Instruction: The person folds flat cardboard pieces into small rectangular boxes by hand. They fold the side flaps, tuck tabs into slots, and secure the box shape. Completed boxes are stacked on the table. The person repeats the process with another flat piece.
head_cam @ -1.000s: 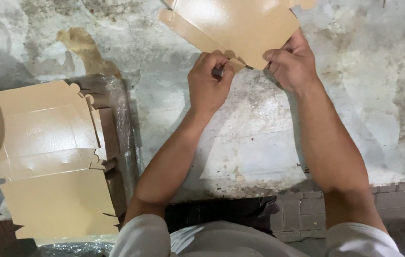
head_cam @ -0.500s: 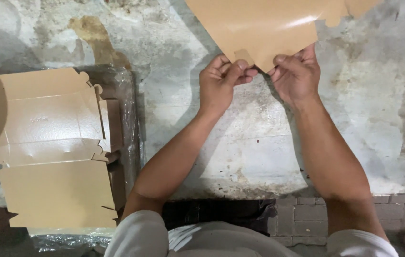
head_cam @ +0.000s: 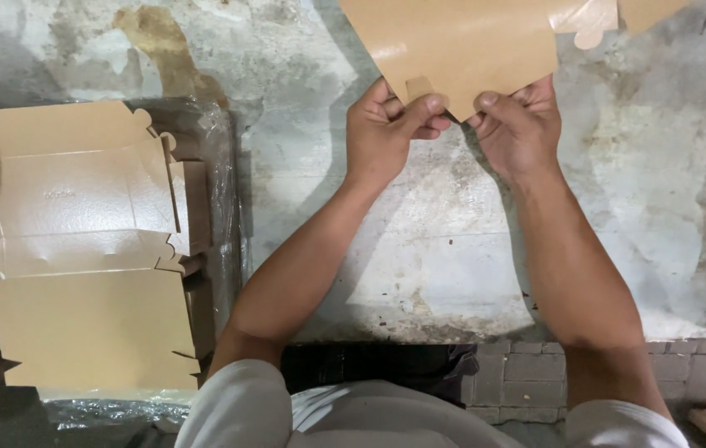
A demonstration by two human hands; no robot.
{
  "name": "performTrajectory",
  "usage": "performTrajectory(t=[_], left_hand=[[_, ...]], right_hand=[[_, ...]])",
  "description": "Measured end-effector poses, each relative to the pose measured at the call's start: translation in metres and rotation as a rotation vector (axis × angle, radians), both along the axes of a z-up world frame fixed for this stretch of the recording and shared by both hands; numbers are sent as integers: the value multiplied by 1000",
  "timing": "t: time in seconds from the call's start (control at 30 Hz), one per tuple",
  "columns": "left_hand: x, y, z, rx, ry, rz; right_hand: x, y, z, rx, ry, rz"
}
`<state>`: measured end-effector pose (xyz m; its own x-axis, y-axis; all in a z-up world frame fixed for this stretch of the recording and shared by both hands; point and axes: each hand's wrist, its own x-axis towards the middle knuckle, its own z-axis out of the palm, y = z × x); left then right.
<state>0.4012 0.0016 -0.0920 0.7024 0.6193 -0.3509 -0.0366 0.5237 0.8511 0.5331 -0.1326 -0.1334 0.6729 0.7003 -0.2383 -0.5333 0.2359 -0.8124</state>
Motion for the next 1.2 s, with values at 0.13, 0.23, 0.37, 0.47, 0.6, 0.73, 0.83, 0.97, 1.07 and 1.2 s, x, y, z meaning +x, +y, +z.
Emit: performTrajectory(t=[0.13, 0.23, 0.37, 0.47, 0.6, 0.73, 0.83, 0.97, 1.07, 1.2], left_hand=[[-1, 2, -16, 8, -71, -30], [0, 3, -18, 59, -105, -60], [0, 8, -10, -39, -30, -53], [-5, 22, -12, 106, -22, -22], [-16, 50, -13, 233, -164, 254], [-18, 52, -28, 314, -157, 348], [-20, 49, -37, 522, 93, 338], [-22, 47, -26, 466, 27, 220], [-16, 48, -19, 300, -20, 215], [-13, 58, -29, 137, -74, 310]], right_hand=[[-1, 4, 5, 46, -52, 16], [-1, 4, 6, -9, -41, -23], [3, 2, -1, -12, -69, -39], [12, 0, -10, -17, -145, -118], [29, -7, -22, -42, -269, -279], [34, -1, -4, -73, -385, -252], [29, 4, 3, -111, -442, -252], [31, 3, 0, -87, -455, -260], [32, 0, -2, -69, -459, -249], [31, 0, -3, -81, -466, -234]])
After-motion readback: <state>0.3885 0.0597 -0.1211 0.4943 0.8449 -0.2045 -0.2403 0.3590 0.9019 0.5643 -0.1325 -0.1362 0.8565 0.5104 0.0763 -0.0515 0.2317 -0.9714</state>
